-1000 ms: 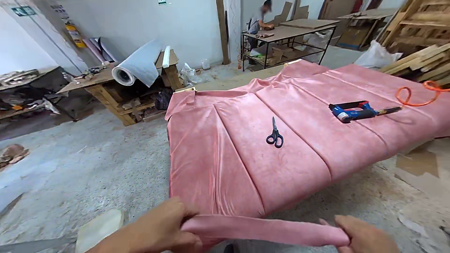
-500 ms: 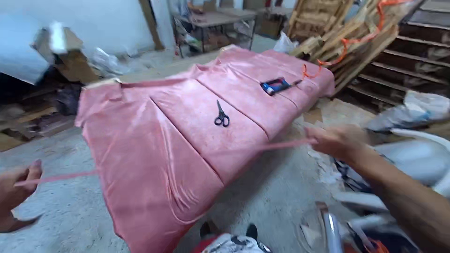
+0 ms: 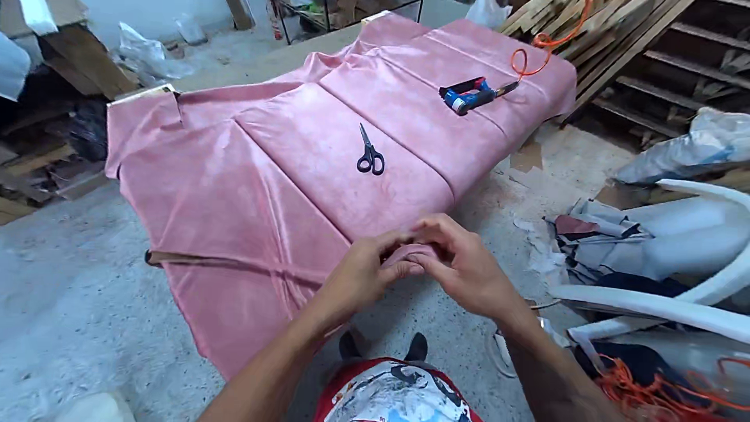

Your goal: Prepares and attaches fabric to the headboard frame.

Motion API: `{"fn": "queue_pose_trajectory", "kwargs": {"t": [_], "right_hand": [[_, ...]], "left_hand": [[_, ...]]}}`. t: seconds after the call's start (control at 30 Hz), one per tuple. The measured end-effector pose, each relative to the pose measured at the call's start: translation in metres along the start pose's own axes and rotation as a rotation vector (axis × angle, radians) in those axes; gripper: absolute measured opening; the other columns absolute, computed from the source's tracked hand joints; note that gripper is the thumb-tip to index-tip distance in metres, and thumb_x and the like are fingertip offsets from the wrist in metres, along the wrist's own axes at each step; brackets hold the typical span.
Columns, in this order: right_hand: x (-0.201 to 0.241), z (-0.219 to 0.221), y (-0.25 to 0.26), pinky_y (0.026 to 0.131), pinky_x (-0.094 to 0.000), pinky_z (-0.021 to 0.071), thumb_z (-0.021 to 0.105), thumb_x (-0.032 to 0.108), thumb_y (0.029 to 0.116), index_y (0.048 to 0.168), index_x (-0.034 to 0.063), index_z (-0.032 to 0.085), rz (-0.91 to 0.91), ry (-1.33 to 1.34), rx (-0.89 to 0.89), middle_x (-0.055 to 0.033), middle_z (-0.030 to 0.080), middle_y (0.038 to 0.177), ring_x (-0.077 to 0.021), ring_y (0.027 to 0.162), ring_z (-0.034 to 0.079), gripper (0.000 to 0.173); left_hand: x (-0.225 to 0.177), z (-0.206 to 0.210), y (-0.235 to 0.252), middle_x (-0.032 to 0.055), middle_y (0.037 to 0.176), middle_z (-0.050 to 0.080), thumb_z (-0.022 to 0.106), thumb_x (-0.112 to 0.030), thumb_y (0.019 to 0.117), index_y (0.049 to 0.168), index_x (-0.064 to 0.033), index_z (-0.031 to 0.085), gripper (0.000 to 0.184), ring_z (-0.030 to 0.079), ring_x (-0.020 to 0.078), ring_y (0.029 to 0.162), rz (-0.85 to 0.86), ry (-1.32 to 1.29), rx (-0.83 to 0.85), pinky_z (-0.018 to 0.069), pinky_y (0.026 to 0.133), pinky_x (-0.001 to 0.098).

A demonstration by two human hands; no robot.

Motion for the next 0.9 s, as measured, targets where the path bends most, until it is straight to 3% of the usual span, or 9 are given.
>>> {"fn": "queue_pose_trajectory", "kwargs": {"t": [0.13,0.27,0.33,0.4,0.53,0.6,0.7,0.83,0.9], "right_hand": [[-0.016,0.001,-0.036,0.064,-0.0319,0.0618,0.081,0.019,0.0899,0.109,0.0166,0.079,0.155,0.285,-0.237,-0.0011,0.074,0.095,-0.0163,0.073,0.068,0.02],[-0.017,0.01,-0.055,0.07,-0.0358,0.0649,0.078,0.016,0.0919,0.105,0.0117,0.081,0.165,0.42,-0.353,-0.0062,0.074,0.099,-0.0216,0.079,0.071,0.014],[-0.017,0.013,-0.062,0.075,-0.0383,0.0681,0.078,0.015,0.092,0.107,0.0124,0.08,0.118,0.348,-0.397,-0.0043,0.075,0.1,-0.0209,0.084,0.074,0.015],[-0.019,0.013,-0.068,0.076,-0.0323,0.0666,0.076,0.02,0.0939,0.109,0.0168,0.08,0.063,0.17,-0.403,0.0026,0.074,0.099,-0.0129,0.087,0.073,0.016],[-0.02,0.014,-0.074,0.076,-0.0235,0.0628,0.075,0.02,0.0942,0.096,0.0169,0.079,-0.035,-0.07,-0.416,0.0063,0.074,0.097,-0.0051,0.088,0.071,0.005],[-0.017,0.015,-0.073,0.078,-0.0224,0.0619,0.074,0.019,0.0954,0.096,0.0145,0.076,-0.077,-0.126,-0.4,0.0055,0.073,0.098,-0.0046,0.09,0.07,0.005],[-0.012,0.014,-0.07,0.081,-0.0232,0.0613,0.069,0.014,0.0984,0.098,0.0097,0.073,-0.237,-0.226,-0.361,0.0003,0.071,0.101,-0.007,0.093,0.069,0.005],[-0.003,0.004,-0.069,0.098,-0.0368,0.0571,0.069,0.008,0.0973,0.104,0.0123,0.074,-0.472,-0.362,-0.248,-0.0061,0.07,0.114,-0.0187,0.114,0.065,0.009],[0.002,-0.001,-0.067,0.104,-0.0426,0.0531,0.071,0.007,0.0953,0.104,0.015,0.076,-0.538,-0.421,-0.19,-0.0077,0.067,0.116,-0.0242,0.122,0.06,0.013]], "left_hand": [[0.005,0.018,-0.013,-0.008,0.097,0.073,0.07,-0.039,0.098,0.116,-0.0213,0.073,0.025,0.07,0.0065,0.081,0.056,-0.042,-0.138,0.0631,0.072,0.0279],[-0.001,0.027,-0.024,-0.0112,0.091,0.07,0.068,-0.041,0.0988,0.113,-0.0225,0.076,0.024,0.064,0.0001,0.074,0.145,0.176,-0.205,0.0576,0.066,0.0214],[-0.003,0.03,-0.027,-0.0112,0.089,0.07,0.07,-0.042,0.0976,0.117,-0.0231,0.074,0.028,0.064,0.0,0.073,0.137,0.2,-0.189,0.0577,0.065,0.0214],[-0.004,0.032,-0.028,-0.0102,0.084,0.068,0.071,-0.044,0.0964,0.13,-0.0231,0.068,0.04,0.061,0.0009,0.067,0.125,0.238,-0.171,0.0554,0.062,0.0226],[0.003,0.041,-0.033,-0.0049,0.088,0.068,0.066,-0.034,0.1008,0.102,-0.0153,0.074,0.02,0.063,0.0019,0.073,0.277,0.375,-0.22,0.0566,0.065,0.0204],[0.005,0.045,-0.036,-0.0039,0.09,0.068,0.064,-0.033,0.1019,0.101,-0.0136,0.072,0.021,0.063,0.0024,0.072,0.253,0.377,-0.246,0.0565,0.064,0.021],[0.005,0.047,-0.038,-0.0069,0.089,0.073,0.062,-0.034,0.1032,0.104,-0.013,0.066,0.022,0.065,0.0019,0.069,0.042,0.082,-0.15,0.0564,0.062,0.0212],[0.009,0.041,-0.036,0.0067,0.094,0.073,0.043,-0.042,0.1094,0.124,-0.0086,0.063,0.042,0.067,0.0111,0.08,-0.255,-0.604,0.197,0.0543,0.071,0.0266],[0.009,0.038,-0.035,0.0084,0.097,0.072,0.056,-0.028,0.1062,0.126,-0.0073,0.068,0.031,0.067,0.0114,0.082,-0.351,-0.747,0.224,0.056,0.074,0.0255]]}}
Point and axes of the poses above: each hand's wrist, its own y-axis towards the middle knuckle, its own z-axis out of the palm, x = y × z, the point moved 2 cm from there along y, towards the middle knuckle
